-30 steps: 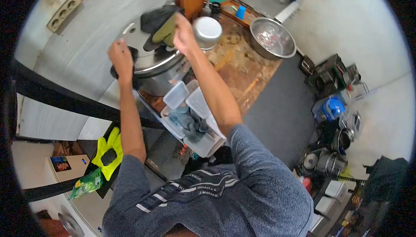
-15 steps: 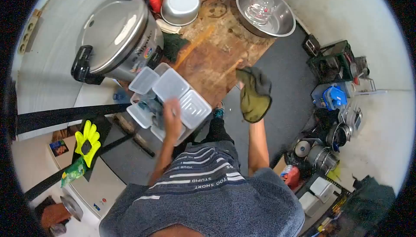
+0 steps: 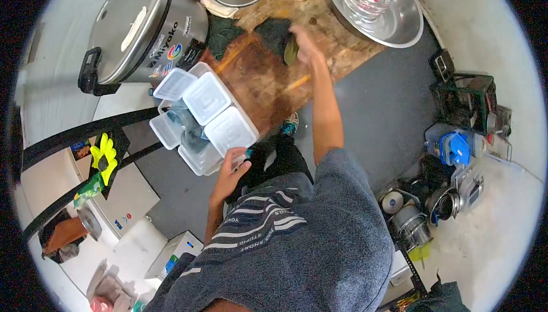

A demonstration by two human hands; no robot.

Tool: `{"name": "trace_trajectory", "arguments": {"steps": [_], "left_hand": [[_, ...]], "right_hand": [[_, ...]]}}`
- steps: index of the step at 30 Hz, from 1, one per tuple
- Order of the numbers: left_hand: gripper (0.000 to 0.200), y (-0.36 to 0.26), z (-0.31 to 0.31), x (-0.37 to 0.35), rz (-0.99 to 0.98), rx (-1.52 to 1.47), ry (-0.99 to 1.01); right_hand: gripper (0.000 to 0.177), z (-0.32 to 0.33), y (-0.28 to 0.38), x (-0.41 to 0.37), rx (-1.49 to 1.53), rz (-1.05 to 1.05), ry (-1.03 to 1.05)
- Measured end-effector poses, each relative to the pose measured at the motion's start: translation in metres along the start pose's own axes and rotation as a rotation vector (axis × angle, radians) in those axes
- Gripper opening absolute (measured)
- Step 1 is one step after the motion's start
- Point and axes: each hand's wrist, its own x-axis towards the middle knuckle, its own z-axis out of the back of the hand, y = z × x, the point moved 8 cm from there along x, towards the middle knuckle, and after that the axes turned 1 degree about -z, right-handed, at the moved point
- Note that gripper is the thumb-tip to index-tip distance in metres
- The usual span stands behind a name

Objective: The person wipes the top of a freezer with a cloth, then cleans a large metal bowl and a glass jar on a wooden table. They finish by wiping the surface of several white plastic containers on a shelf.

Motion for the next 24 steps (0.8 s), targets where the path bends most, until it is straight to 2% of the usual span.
{"name": "trace_trajectory", "arguments": {"steps": [2,4,6,7,9,10,13,15,17,18,21,24], "left_hand": [[0.040,-0.025,0.011,-0.006,-0.154,-0.077,-0.270],[0.045,-0.041,0.005,0.004,-0.212,-0.144,-0.290],[0.056,-0.055,0.007,0.015,-0.326,-0.287,-0.320],[0.056,-0.053,0.010,0.017,-0.327,-0.294,-0.327],[0.053,-0.027,-0.017,0.028,-0.118,-0.247,0.021],[0.052,-0.012,-0.030,0.026,-0.013,-0.216,0.201],[0.046,0.006,-0.039,0.012,-0.079,-0.337,0.245],[0.043,0.010,-0.037,0.003,-0.117,-0.407,0.259],[0.040,-0.004,-0.028,-0.005,-0.087,-0.262,0.271],[0.038,-0.006,-0.025,-0.008,-0.070,-0.186,0.282],[0.037,-0.011,-0.026,-0.010,-0.097,-0.182,0.257],[0.038,-0.016,-0.032,-0.006,-0.145,-0.098,0.292]], "right_hand": [[0.017,-0.029,-0.043,-0.021,-0.412,-0.116,0.368],[0.019,-0.105,-0.002,-0.170,-0.905,0.815,0.844],[0.024,-0.126,-0.036,-0.239,-0.846,0.279,1.081],[0.024,-0.131,-0.030,-0.248,-0.854,0.276,1.087],[0.026,-0.120,-0.063,-0.291,-1.212,-0.083,1.668],[0.026,-0.119,-0.058,-0.290,-1.217,-0.088,1.672],[0.026,-0.105,-0.046,-0.256,-1.067,-0.470,1.266],[0.025,-0.112,-0.055,-0.274,-0.965,-0.458,1.321],[0.023,-0.120,-0.065,-0.299,-0.742,-0.420,1.422],[0.023,-0.111,-0.081,-0.306,-0.742,-0.427,1.421],[0.023,-0.054,-0.115,-0.276,-0.674,-0.232,0.768],[0.023,-0.023,-0.123,-0.300,-0.560,-0.148,0.633]]}}
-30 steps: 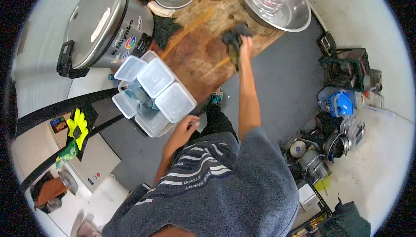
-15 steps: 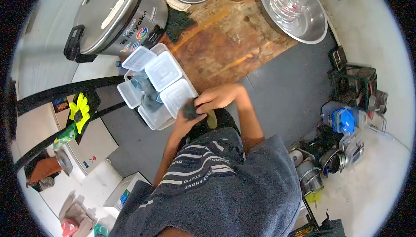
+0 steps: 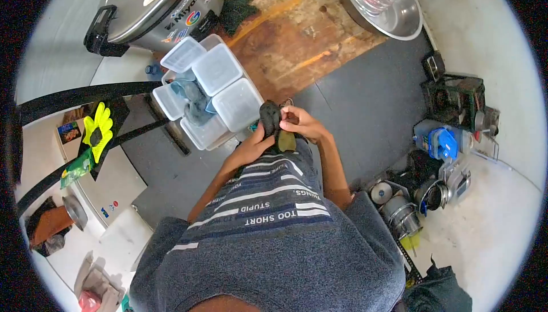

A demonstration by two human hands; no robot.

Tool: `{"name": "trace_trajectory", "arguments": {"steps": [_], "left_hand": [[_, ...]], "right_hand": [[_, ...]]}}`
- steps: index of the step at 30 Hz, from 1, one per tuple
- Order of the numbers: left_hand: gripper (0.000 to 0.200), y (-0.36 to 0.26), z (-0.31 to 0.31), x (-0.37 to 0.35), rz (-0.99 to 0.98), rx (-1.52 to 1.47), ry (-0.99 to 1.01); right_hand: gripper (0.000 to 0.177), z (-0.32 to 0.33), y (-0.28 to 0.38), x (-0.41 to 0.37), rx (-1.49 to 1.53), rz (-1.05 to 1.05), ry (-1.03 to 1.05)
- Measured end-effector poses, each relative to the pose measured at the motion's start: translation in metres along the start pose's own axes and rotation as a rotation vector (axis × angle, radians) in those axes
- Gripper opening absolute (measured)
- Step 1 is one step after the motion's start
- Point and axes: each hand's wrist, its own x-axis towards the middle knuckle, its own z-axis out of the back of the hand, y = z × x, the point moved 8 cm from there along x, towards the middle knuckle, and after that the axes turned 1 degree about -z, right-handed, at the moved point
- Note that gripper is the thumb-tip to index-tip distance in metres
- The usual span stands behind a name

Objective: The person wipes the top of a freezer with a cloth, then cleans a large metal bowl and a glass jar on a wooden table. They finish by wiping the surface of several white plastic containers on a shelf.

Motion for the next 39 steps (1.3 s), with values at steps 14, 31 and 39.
{"name": "trace_trajectory", "arguments": {"steps": [14,31,39], "left_hand": [[0.018,-0.016,-0.008,0.035,-0.101,-0.280,0.067],[0.038,-0.033,-0.098,0.012,-0.242,0.138,0.804],[0.043,-0.065,-0.129,0.050,-0.112,0.120,0.484]], "right_hand": [[0.047,0.008,-0.076,-0.095,1.146,0.290,-0.193],[0.041,0.022,-0.017,-0.169,1.008,0.864,-0.696],[0.047,0.078,0.009,-0.182,0.973,0.890,-0.477]]}}
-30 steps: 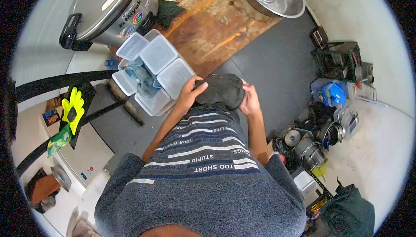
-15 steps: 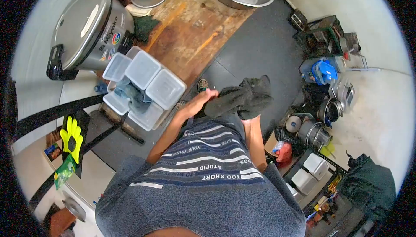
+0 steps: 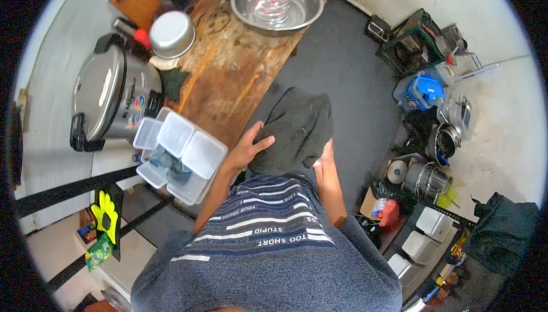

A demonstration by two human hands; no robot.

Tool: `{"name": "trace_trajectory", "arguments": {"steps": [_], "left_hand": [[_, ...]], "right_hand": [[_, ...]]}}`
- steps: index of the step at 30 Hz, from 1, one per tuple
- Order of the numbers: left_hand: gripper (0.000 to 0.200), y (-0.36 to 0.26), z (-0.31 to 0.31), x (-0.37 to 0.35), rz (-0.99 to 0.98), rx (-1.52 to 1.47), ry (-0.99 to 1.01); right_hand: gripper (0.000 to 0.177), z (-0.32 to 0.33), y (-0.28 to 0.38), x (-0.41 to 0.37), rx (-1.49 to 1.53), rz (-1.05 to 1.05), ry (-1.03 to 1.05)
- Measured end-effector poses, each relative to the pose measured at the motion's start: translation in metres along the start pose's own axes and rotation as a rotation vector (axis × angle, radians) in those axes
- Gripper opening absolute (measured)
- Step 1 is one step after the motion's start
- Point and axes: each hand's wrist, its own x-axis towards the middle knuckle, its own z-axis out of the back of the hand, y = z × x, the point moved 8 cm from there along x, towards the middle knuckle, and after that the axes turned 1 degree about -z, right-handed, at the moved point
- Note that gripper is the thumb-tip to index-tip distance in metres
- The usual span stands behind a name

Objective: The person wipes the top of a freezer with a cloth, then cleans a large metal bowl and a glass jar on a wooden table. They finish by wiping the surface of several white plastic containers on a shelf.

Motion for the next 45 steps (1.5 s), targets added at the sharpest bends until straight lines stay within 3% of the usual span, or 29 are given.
{"name": "trace_trajectory", "arguments": {"steps": [2,4,7,8,11,15,18,20,22,25,27,29,30,32,35,39,41,43,44,45], "left_hand": [[0.051,0.042,-0.007,0.029,0.021,0.061,-0.059],[0.054,0.042,-0.020,0.062,0.014,0.103,-0.080],[0.060,0.036,-0.062,0.099,0.215,-0.527,0.037],[0.060,0.035,-0.072,0.114,0.221,-0.518,0.038],[0.051,0.032,-0.088,0.151,0.177,-0.863,-0.071],[0.048,-0.008,-0.106,0.167,0.024,-0.981,-0.053],[0.057,-0.006,-0.101,0.147,0.015,-0.891,-0.139],[0.062,-0.012,-0.089,0.124,-0.045,-0.838,-0.256],[0.071,-0.015,-0.084,0.105,-0.009,-0.874,-0.376],[0.085,-0.022,-0.078,0.084,-0.060,-0.868,-0.397],[0.083,-0.024,-0.072,0.068,-0.021,-0.489,-0.399],[0.076,-0.014,-0.076,0.043,0.016,-0.298,-0.427],[0.076,-0.010,-0.075,0.022,-0.006,-0.299,-0.474],[0.068,0.017,-0.082,-0.022,0.150,-0.115,-0.380],[0.065,0.042,-0.076,-0.107,0.194,-0.022,-0.519],[0.060,0.079,-0.076,-0.233,0.182,0.148,-0.701],[0.059,0.083,-0.090,-0.296,0.178,0.197,-0.773],[0.054,0.073,-0.095,-0.363,0.020,-0.047,-1.082],[0.052,0.073,-0.099,-0.395,-0.067,-0.178,-1.232],[0.052,0.079,-0.104,-0.417,-0.075,-0.189,-1.268]], "right_hand": [[0.048,-0.005,0.023,0.014,-0.065,-0.030,0.118],[0.048,0.007,0.045,0.030,-0.087,-0.008,0.085],[0.047,0.026,0.083,0.046,-0.128,-0.006,-0.017],[0.047,0.026,0.102,0.051,-0.071,0.013,-0.057],[0.047,0.047,0.143,0.069,0.058,0.009,-0.150],[0.044,0.105,0.172,0.099,0.152,-0.123,-0.090],[0.050,0.083,0.174,0.101,0.232,-0.439,0.250],[0.052,0.139,0.177,0.104,-0.269,-0.463,-0.043],[0.053,0.134,0.183,0.100,-0.321,-0.378,0.037],[0.052,0.116,0.156,0.114,-0.443,-0.516,0.220],[0.051,0.106,0.138,0.094,-0.556,-0.547,0.320],[0.051,0.097,0.120,0.069,-0.666,-0.556,0.404],[0.050,0.089,0.111,0.064,-0.723,-0.557,0.444],[0.050,0.072,0.080,0.052,-0.826,-0.539,0.526],[0.049,0.052,0.031,-0.004,-0.974,-0.490,0.628],[0.048,-0.021,-0.084,-0.059,-1.141,-0.381,0.749],[0.047,-0.009,-0.143,-0.091,-0.958,-0.478,0.725],[0.047,-0.006,-0.203,-0.118,-0.610,-0.637,0.626],[0.047,-0.011,-0.225,-0.136,-0.615,-0.663,0.652],[0.044,-0.020,-0.253,-0.169,-0.462,-0.863,0.563]]}}
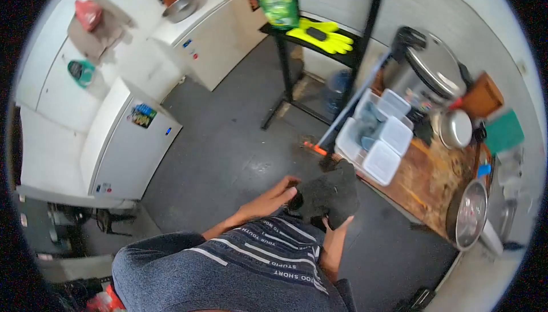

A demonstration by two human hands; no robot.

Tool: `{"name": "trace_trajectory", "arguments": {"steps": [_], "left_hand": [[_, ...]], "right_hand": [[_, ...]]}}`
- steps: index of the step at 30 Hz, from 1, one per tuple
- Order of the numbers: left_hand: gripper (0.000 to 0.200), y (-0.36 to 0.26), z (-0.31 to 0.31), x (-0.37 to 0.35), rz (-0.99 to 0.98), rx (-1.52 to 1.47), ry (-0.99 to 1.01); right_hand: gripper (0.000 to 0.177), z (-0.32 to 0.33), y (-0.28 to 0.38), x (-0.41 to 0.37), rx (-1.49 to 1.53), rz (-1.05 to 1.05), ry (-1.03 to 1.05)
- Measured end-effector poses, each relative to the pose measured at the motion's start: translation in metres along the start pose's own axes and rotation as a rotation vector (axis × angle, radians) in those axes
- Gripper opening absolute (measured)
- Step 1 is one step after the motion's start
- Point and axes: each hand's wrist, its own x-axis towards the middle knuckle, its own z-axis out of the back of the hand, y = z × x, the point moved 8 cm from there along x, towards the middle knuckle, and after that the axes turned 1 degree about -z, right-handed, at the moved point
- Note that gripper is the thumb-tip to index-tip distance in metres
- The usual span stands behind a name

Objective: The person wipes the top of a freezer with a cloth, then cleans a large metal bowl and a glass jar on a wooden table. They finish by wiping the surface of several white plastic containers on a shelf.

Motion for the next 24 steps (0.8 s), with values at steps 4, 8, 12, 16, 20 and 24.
{"name": "trace_trajectory", "arguments": {"steps": [4,8,12,16,20,24], "left_hand": [[0.054,0.012,0.097,-0.052,-0.043,-0.158,-0.488],[0.050,0.089,0.162,-0.091,0.233,-0.582,-0.597],[0.048,0.086,0.202,-0.111,-0.082,-1.472,-0.274],[0.048,0.098,0.292,-0.147,-0.208,-1.213,-0.620],[0.048,0.085,0.402,-0.171,-0.223,-0.969,-0.673],[0.053,0.099,0.518,-0.204,-0.206,-0.872,-0.768]], "right_hand": [[0.037,-0.134,-0.066,0.019,-0.178,-0.182,0.194],[0.038,-0.240,-0.112,0.024,-1.016,0.031,0.577],[0.043,-0.300,-0.190,0.019,-0.241,-0.547,0.757],[0.044,-0.343,-0.271,0.017,0.216,-0.988,0.804],[0.044,-0.362,-0.363,0.046,-0.070,-0.921,0.672],[0.046,-0.401,-0.450,0.094,-0.537,-0.769,0.600]]}}
